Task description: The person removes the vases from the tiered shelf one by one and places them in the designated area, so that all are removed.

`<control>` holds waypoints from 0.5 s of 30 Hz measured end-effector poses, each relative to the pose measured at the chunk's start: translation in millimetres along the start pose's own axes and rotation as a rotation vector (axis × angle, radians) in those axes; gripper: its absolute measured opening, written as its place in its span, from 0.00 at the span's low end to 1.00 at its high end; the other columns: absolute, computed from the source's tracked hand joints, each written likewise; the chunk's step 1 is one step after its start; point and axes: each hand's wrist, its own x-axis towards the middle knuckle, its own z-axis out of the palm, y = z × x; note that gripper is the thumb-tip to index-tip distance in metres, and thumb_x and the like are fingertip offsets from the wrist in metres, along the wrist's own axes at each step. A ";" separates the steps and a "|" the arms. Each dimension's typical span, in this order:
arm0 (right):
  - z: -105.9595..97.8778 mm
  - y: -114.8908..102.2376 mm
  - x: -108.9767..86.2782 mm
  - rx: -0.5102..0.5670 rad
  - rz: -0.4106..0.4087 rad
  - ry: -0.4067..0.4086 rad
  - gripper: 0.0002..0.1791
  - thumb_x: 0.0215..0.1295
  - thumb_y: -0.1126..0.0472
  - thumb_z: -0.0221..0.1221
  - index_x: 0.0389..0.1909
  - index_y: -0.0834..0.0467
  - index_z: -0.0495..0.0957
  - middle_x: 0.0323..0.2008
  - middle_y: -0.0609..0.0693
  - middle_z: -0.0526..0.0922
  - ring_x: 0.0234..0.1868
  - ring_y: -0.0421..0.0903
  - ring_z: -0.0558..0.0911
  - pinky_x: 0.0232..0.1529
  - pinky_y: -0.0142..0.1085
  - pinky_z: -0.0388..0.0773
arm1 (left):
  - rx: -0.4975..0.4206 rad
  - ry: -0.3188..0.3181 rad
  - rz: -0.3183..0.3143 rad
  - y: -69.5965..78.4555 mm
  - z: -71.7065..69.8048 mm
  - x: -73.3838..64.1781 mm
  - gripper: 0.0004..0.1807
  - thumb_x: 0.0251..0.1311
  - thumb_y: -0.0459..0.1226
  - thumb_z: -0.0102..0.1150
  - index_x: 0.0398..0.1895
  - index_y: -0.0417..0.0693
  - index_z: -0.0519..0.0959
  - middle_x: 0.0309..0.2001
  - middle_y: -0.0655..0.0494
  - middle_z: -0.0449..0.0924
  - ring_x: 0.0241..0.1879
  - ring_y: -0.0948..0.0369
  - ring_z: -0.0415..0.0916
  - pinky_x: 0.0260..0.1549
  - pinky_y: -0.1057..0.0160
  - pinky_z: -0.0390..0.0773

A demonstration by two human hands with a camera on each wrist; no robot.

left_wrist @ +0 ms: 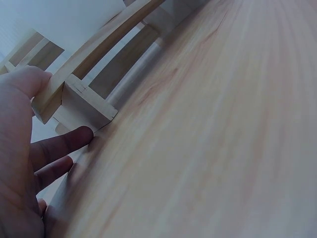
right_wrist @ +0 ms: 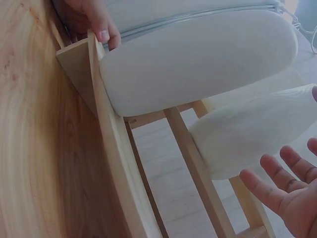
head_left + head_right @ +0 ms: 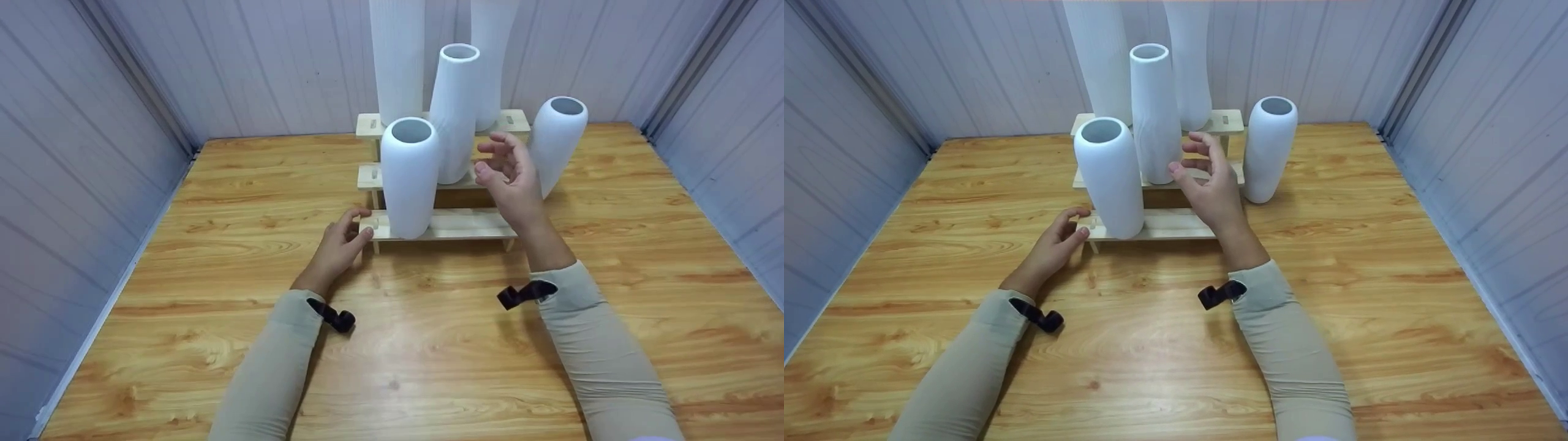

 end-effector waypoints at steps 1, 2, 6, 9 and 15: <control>1.1 0.4 -0.4 -0.004 0.005 -0.007 0.30 0.68 0.60 0.62 0.68 0.60 0.65 0.59 0.60 0.74 0.58 0.60 0.77 0.51 0.38 0.80 | 0.001 0.000 0.002 0.0 0.1 0.1 0.19 0.73 0.42 0.55 0.65 0.55 0.71 0.51 0.43 0.83 0.54 0.47 0.80 0.59 0.46 0.72; 2.1 1.0 -0.8 -0.006 0.012 -0.014 0.31 0.68 0.60 0.62 0.68 0.61 0.64 0.60 0.60 0.74 0.59 0.60 0.77 0.52 0.38 0.80 | 0.000 0.001 0.003 0.1 0.2 0.1 0.19 0.73 0.42 0.55 0.65 0.55 0.71 0.51 0.43 0.83 0.54 0.48 0.80 0.58 0.46 0.72; 6.6 3.0 -2.1 -0.020 0.018 -0.030 0.32 0.67 0.59 0.63 0.69 0.61 0.64 0.59 0.59 0.74 0.58 0.58 0.77 0.54 0.40 0.80 | -0.005 0.005 0.011 0.3 0.9 0.8 0.19 0.73 0.41 0.55 0.64 0.54 0.71 0.51 0.42 0.83 0.53 0.48 0.81 0.57 0.47 0.74; 9.8 6.1 -3.1 -0.028 0.015 -0.039 0.31 0.67 0.59 0.63 0.68 0.61 0.65 0.59 0.58 0.74 0.58 0.57 0.78 0.54 0.40 0.80 | -0.009 0.006 0.015 0.0 1.2 1.2 0.19 0.73 0.40 0.56 0.64 0.53 0.71 0.51 0.41 0.83 0.53 0.47 0.81 0.57 0.47 0.75; 15.7 11.6 -5.7 -0.018 -0.024 -0.035 0.29 0.67 0.62 0.62 0.66 0.62 0.66 0.55 0.59 0.75 0.56 0.55 0.78 0.51 0.38 0.80 | -0.012 0.005 0.021 -0.2 0.5 1.3 0.19 0.72 0.40 0.56 0.64 0.53 0.71 0.52 0.41 0.82 0.54 0.48 0.80 0.57 0.47 0.74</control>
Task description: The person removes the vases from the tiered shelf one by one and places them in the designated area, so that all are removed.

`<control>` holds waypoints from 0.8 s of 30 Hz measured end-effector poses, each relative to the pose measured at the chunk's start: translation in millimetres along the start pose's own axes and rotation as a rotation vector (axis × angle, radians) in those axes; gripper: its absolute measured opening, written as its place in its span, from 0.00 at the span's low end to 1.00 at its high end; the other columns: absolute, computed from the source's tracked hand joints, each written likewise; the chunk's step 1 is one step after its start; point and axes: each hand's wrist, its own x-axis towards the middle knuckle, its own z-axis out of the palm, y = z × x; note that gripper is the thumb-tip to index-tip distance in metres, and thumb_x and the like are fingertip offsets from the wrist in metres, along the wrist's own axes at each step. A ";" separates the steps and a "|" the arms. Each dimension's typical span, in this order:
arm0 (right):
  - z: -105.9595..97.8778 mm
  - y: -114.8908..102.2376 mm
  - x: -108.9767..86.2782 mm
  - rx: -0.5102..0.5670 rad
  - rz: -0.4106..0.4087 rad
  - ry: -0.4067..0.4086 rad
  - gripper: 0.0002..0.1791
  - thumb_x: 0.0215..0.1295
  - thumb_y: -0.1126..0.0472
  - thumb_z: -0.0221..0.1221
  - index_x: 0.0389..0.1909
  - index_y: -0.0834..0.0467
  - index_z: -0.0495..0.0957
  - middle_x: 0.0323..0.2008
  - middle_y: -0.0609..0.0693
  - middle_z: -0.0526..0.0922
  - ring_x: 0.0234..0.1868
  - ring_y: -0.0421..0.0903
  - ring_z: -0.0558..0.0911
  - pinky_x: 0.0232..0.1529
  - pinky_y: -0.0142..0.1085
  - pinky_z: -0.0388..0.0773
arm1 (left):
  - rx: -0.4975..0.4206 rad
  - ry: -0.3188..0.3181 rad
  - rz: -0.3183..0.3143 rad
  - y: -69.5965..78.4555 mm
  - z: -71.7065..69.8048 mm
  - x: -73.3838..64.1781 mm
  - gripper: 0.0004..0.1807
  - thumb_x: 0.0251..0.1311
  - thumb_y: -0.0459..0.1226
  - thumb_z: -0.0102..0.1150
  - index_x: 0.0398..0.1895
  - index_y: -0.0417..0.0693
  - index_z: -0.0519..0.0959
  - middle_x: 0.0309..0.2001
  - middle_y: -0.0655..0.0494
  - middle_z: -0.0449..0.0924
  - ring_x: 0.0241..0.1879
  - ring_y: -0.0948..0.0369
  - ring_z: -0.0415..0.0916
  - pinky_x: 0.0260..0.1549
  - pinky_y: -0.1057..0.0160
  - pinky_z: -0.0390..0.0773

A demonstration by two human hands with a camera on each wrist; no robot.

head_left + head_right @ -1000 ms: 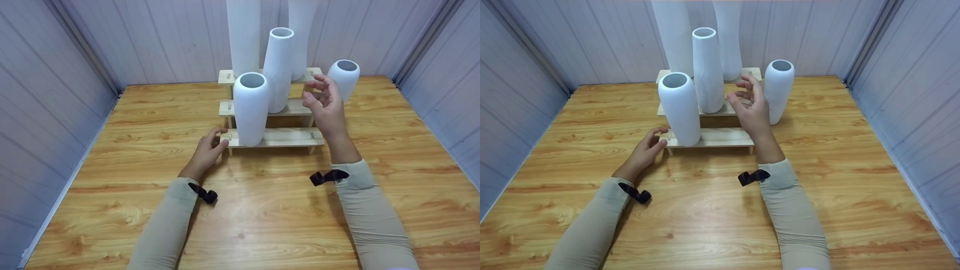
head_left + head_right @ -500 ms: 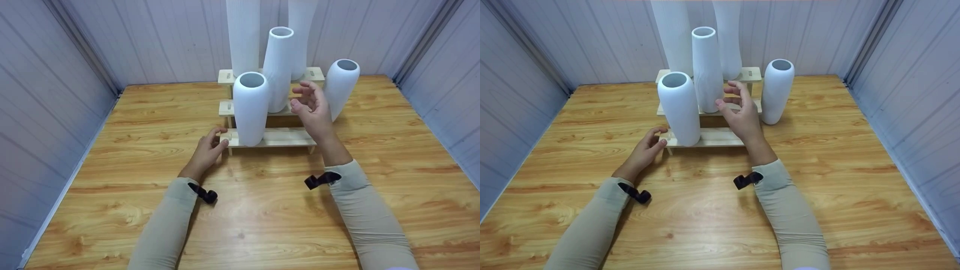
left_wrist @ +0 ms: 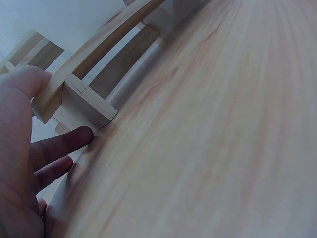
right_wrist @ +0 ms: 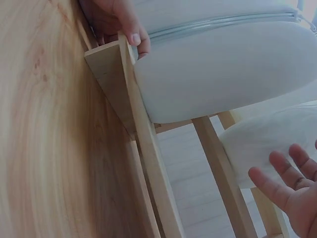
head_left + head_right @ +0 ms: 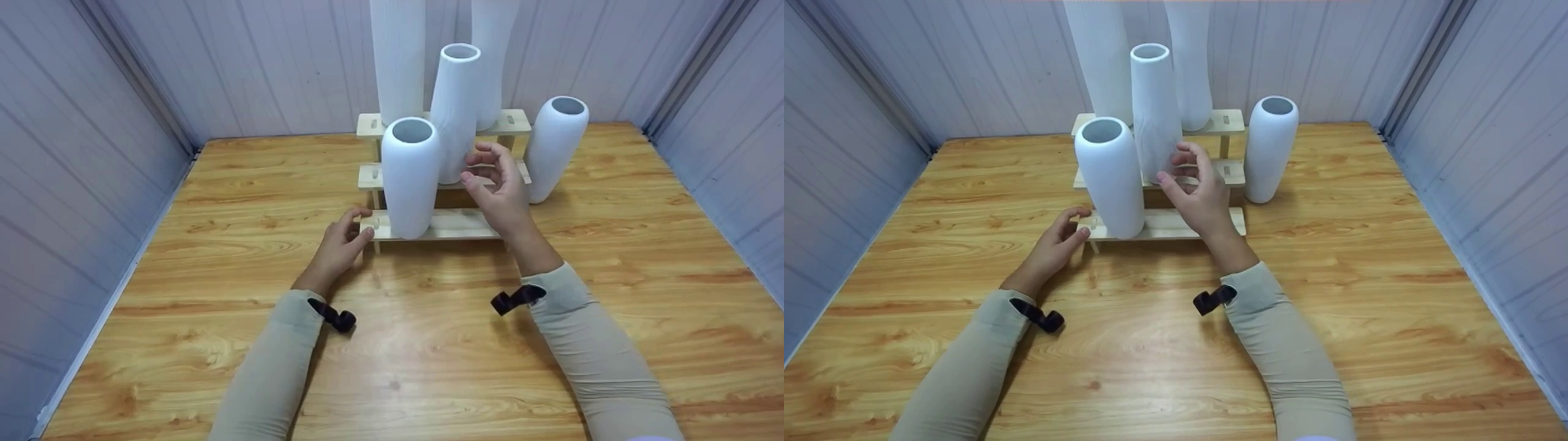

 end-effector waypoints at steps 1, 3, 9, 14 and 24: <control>0.9 0.9 -0.3 0.001 -0.007 0.003 0.28 0.67 0.62 0.62 0.66 0.62 0.66 0.55 0.59 0.75 0.55 0.54 0.78 0.50 0.38 0.80 | 0.001 0.000 0.001 -0.3 0.1 0.1 0.19 0.72 0.40 0.56 0.64 0.53 0.71 0.52 0.41 0.82 0.55 0.47 0.80 0.58 0.46 0.74; 3.0 1.9 -0.8 -0.004 -0.026 0.004 0.28 0.66 0.63 0.63 0.65 0.62 0.66 0.54 0.59 0.76 0.55 0.54 0.79 0.50 0.38 0.80 | 0.000 -0.003 -0.010 -0.1 -0.2 -0.6 0.19 0.73 0.41 0.56 0.64 0.54 0.71 0.53 0.42 0.82 0.55 0.47 0.80 0.58 0.46 0.73; 8.2 5.2 -1.7 0.009 -0.034 -0.027 0.28 0.66 0.65 0.63 0.64 0.65 0.66 0.53 0.61 0.76 0.54 0.56 0.79 0.54 0.41 0.79 | -0.007 -0.008 -0.038 0.7 -0.2 -1.6 0.19 0.74 0.44 0.55 0.65 0.57 0.71 0.53 0.44 0.83 0.55 0.47 0.79 0.59 0.46 0.73; 10.9 7.6 -4.4 -0.005 -0.030 -0.040 0.29 0.66 0.63 0.64 0.65 0.64 0.66 0.53 0.61 0.76 0.54 0.57 0.79 0.56 0.44 0.78 | -0.007 -0.003 -0.030 0.0 0.5 -1.8 0.20 0.74 0.43 0.55 0.65 0.56 0.71 0.54 0.42 0.82 0.56 0.46 0.79 0.60 0.45 0.71; 15.5 11.6 -7.6 -0.041 -0.015 -0.088 0.30 0.67 0.61 0.65 0.67 0.61 0.65 0.55 0.59 0.75 0.56 0.54 0.78 0.60 0.43 0.74 | -0.022 -0.006 -0.027 -0.3 0.3 -1.3 0.20 0.73 0.43 0.56 0.66 0.55 0.70 0.54 0.40 0.81 0.56 0.45 0.79 0.60 0.45 0.72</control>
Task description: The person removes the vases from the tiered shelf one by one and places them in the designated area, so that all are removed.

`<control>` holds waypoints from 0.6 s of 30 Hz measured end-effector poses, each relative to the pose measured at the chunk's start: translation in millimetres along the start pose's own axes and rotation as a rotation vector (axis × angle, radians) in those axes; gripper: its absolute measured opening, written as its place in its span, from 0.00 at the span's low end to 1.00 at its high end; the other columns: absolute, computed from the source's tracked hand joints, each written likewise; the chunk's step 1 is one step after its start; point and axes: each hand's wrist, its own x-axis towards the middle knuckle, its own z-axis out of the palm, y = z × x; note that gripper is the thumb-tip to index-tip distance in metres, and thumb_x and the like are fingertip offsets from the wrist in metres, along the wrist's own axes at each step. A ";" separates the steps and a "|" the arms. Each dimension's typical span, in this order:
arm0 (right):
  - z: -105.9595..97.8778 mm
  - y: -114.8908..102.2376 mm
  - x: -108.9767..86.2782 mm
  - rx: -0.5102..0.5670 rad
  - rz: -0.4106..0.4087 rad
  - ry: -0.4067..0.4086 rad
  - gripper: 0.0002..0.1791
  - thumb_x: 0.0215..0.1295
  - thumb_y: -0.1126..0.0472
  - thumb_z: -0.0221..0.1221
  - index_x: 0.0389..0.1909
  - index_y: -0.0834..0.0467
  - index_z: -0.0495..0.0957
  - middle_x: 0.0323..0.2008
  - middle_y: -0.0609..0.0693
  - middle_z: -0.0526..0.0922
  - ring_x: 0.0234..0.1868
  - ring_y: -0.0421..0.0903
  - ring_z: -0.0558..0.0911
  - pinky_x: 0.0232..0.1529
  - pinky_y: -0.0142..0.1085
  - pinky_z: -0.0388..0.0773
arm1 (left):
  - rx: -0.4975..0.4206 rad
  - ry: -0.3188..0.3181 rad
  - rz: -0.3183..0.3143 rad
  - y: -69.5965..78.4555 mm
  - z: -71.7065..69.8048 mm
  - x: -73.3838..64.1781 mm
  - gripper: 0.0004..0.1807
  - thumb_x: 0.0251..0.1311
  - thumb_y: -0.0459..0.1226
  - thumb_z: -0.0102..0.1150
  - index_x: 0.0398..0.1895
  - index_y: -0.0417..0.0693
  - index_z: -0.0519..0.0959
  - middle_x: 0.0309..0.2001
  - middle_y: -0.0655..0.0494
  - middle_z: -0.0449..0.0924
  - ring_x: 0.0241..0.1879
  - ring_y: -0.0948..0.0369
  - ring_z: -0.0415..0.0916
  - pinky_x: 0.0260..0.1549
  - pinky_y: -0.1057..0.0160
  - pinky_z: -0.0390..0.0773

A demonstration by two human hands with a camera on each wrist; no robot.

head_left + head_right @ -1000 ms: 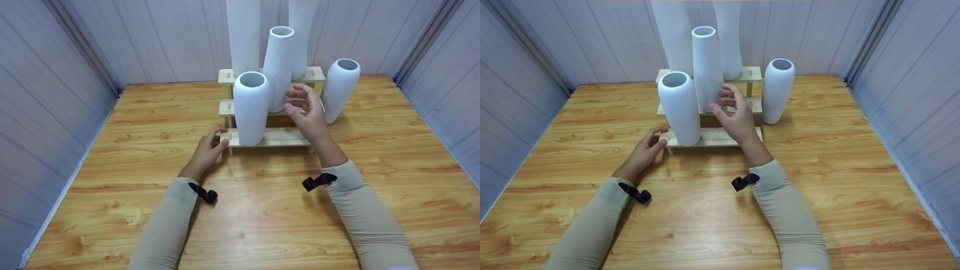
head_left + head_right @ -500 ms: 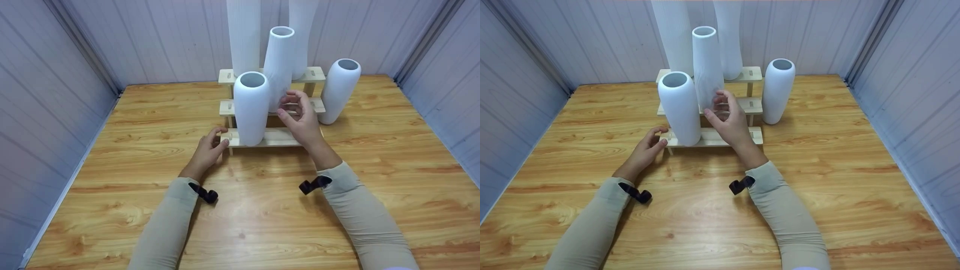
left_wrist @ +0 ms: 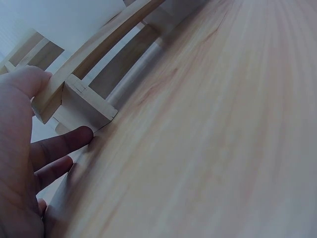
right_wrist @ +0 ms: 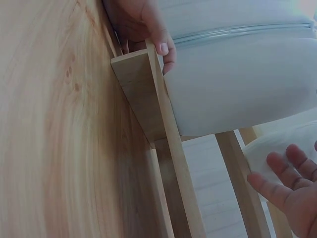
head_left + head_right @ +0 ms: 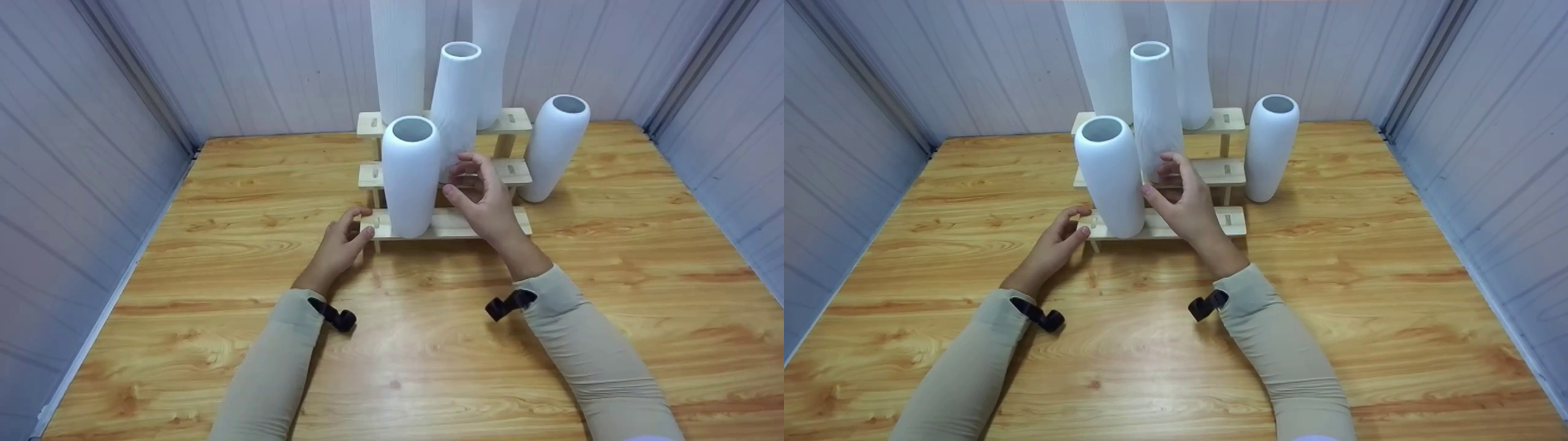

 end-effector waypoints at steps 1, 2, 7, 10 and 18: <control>0.6 0.4 -0.3 -0.003 -0.001 -0.002 0.31 0.67 0.61 0.65 0.67 0.61 0.65 0.55 0.58 0.75 0.56 0.53 0.78 0.60 0.43 0.74 | 0.001 -0.002 -0.001 0.3 -0.1 -0.1 0.20 0.73 0.43 0.55 0.66 0.55 0.70 0.54 0.40 0.81 0.56 0.44 0.79 0.60 0.45 0.72; 1.1 0.4 -0.7 -0.002 -0.004 -0.005 0.31 0.67 0.61 0.65 0.67 0.61 0.65 0.55 0.58 0.75 0.57 0.53 0.78 0.61 0.44 0.74 | 0.002 -0.003 -0.002 0.4 -0.2 -0.2 0.20 0.73 0.43 0.55 0.66 0.55 0.70 0.55 0.40 0.81 0.56 0.44 0.79 0.60 0.45 0.71; 4.4 1.4 -2.1 -0.006 -0.009 -0.004 0.32 0.66 0.60 0.66 0.67 0.59 0.64 0.55 0.56 0.75 0.57 0.51 0.78 0.61 0.45 0.74 | 0.011 0.002 -0.011 1.0 -0.1 0.3 0.20 0.73 0.44 0.55 0.65 0.56 0.71 0.55 0.41 0.81 0.56 0.44 0.79 0.60 0.45 0.72; 6.4 1.4 -3.8 -0.007 0.003 -0.013 0.33 0.66 0.60 0.66 0.68 0.58 0.63 0.56 0.56 0.76 0.58 0.50 0.79 0.61 0.44 0.75 | 0.017 0.003 -0.022 1.4 0.4 0.6 0.20 0.73 0.44 0.55 0.65 0.57 0.71 0.54 0.42 0.81 0.56 0.45 0.79 0.59 0.45 0.72; 11.9 3.3 -5.6 0.025 0.025 -0.040 0.34 0.65 0.62 0.67 0.68 0.59 0.62 0.57 0.55 0.77 0.59 0.50 0.80 0.60 0.45 0.76 | 0.024 0.014 -0.045 2.5 1.0 0.4 0.19 0.73 0.43 0.56 0.65 0.58 0.71 0.54 0.42 0.81 0.56 0.46 0.78 0.59 0.45 0.72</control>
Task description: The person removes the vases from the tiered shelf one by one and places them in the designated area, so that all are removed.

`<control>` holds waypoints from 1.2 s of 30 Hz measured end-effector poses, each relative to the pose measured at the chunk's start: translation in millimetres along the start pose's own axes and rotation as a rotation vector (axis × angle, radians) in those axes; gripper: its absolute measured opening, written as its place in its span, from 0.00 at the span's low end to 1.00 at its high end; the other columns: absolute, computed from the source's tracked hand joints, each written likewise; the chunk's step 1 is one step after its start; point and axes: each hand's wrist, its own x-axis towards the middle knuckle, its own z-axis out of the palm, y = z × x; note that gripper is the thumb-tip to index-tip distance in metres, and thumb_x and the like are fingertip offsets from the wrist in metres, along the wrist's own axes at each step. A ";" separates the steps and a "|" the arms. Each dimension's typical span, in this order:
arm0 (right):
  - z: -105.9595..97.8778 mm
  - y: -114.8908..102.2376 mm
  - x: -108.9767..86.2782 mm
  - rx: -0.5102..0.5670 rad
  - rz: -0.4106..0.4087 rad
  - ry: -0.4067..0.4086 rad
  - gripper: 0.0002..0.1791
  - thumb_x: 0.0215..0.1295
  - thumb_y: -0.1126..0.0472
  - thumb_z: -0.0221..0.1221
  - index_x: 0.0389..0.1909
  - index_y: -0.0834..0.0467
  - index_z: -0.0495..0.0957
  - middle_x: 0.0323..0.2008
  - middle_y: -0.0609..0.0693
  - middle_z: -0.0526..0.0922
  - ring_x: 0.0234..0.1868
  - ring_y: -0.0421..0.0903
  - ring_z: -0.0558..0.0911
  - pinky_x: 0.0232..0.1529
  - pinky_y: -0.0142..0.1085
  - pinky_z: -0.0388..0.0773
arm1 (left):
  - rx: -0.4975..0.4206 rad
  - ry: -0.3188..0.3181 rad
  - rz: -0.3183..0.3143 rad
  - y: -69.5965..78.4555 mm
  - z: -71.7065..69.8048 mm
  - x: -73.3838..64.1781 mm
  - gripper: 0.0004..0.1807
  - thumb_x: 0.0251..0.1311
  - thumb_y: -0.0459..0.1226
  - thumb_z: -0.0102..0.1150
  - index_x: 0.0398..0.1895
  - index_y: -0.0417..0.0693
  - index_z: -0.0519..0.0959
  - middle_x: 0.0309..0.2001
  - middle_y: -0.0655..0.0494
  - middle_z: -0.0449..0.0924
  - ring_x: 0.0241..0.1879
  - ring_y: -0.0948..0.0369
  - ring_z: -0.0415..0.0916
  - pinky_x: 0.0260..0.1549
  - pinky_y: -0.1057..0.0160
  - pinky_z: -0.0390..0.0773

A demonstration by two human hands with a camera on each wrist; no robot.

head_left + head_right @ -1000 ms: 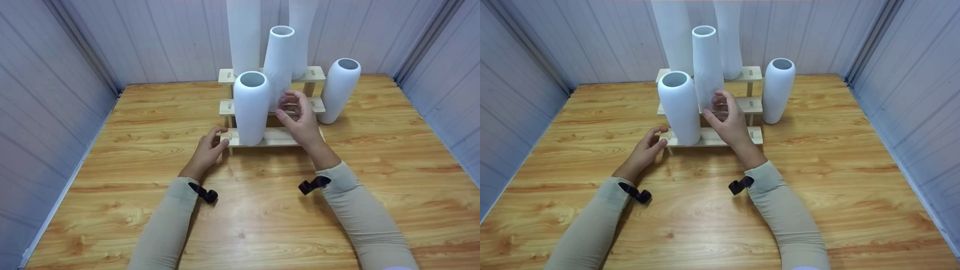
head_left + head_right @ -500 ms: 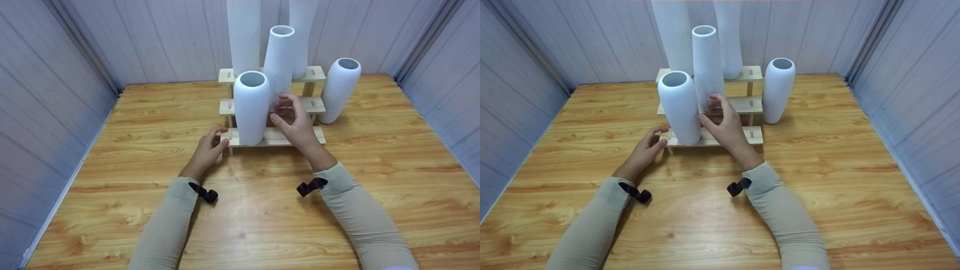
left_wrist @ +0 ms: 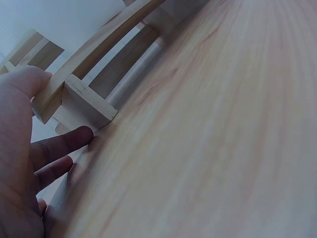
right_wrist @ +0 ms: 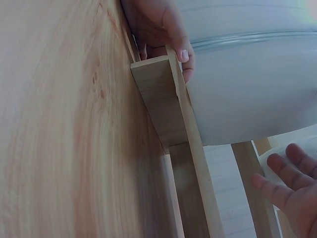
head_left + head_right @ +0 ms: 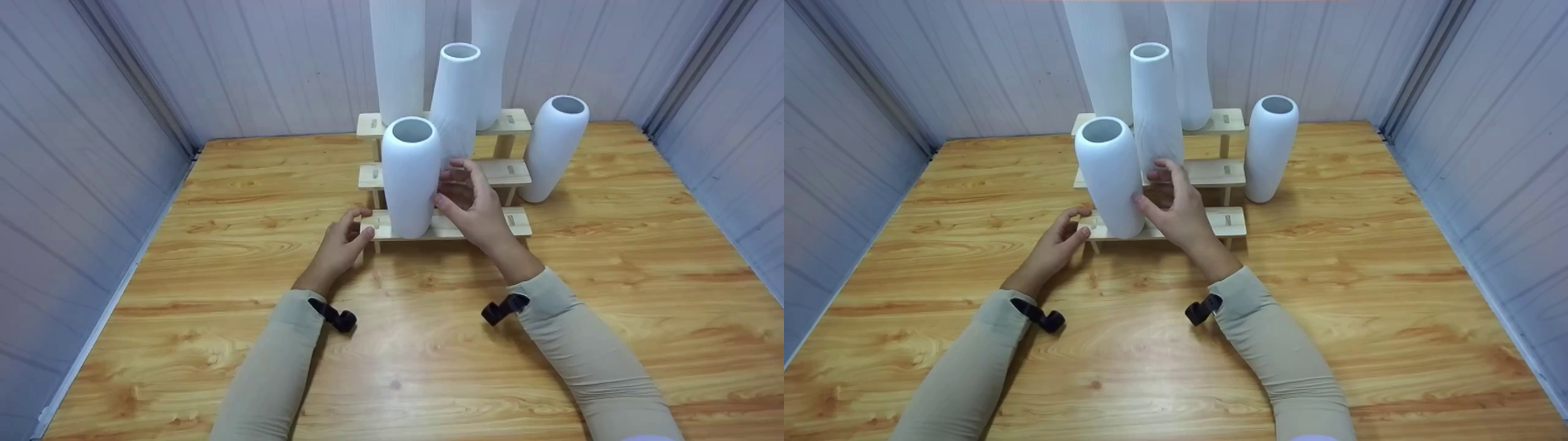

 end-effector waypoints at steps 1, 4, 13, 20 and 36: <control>0.2 0.2 -0.2 0.000 -0.001 -0.001 0.34 0.65 0.62 0.67 0.68 0.59 0.62 0.57 0.55 0.77 0.59 0.50 0.80 0.60 0.45 0.76 | 0.000 -0.001 0.000 0.5 0.1 -0.1 0.19 0.73 0.43 0.56 0.65 0.58 0.71 0.54 0.42 0.81 0.56 0.46 0.78 0.59 0.45 0.72; 0.9 0.8 -0.4 -0.004 0.010 -0.001 0.35 0.65 0.61 0.67 0.69 0.60 0.62 0.59 0.55 0.78 0.59 0.50 0.80 0.61 0.44 0.75 | 0.000 -0.002 0.001 1.6 0.1 -0.4 0.19 0.73 0.43 0.56 0.65 0.58 0.71 0.54 0.42 0.81 0.56 0.46 0.78 0.59 0.45 0.72; 3.8 2.1 -0.8 0.000 0.073 -0.019 0.38 0.64 0.68 0.66 0.71 0.63 0.58 0.63 0.62 0.76 0.61 0.57 0.78 0.63 0.50 0.72 | -0.001 -0.004 0.005 0.8 0.6 0.5 0.19 0.73 0.44 0.56 0.64 0.59 0.71 0.55 0.41 0.80 0.56 0.45 0.78 0.59 0.44 0.72; 5.3 5.6 -1.7 -0.014 0.093 -0.050 0.37 0.65 0.63 0.67 0.70 0.57 0.58 0.64 0.58 0.76 0.63 0.54 0.78 0.63 0.47 0.73 | 0.002 -0.001 0.011 1.1 0.8 0.6 0.19 0.73 0.44 0.56 0.65 0.58 0.71 0.54 0.42 0.81 0.56 0.46 0.79 0.59 0.45 0.72; 18.9 17.4 -4.7 -0.022 0.110 -0.100 0.45 0.61 0.62 0.71 0.73 0.55 0.55 0.66 0.60 0.72 0.61 0.56 0.78 0.60 0.47 0.75 | 0.000 0.002 0.040 -2.4 0.2 1.3 0.19 0.73 0.42 0.56 0.65 0.56 0.71 0.54 0.41 0.81 0.56 0.46 0.78 0.59 0.45 0.72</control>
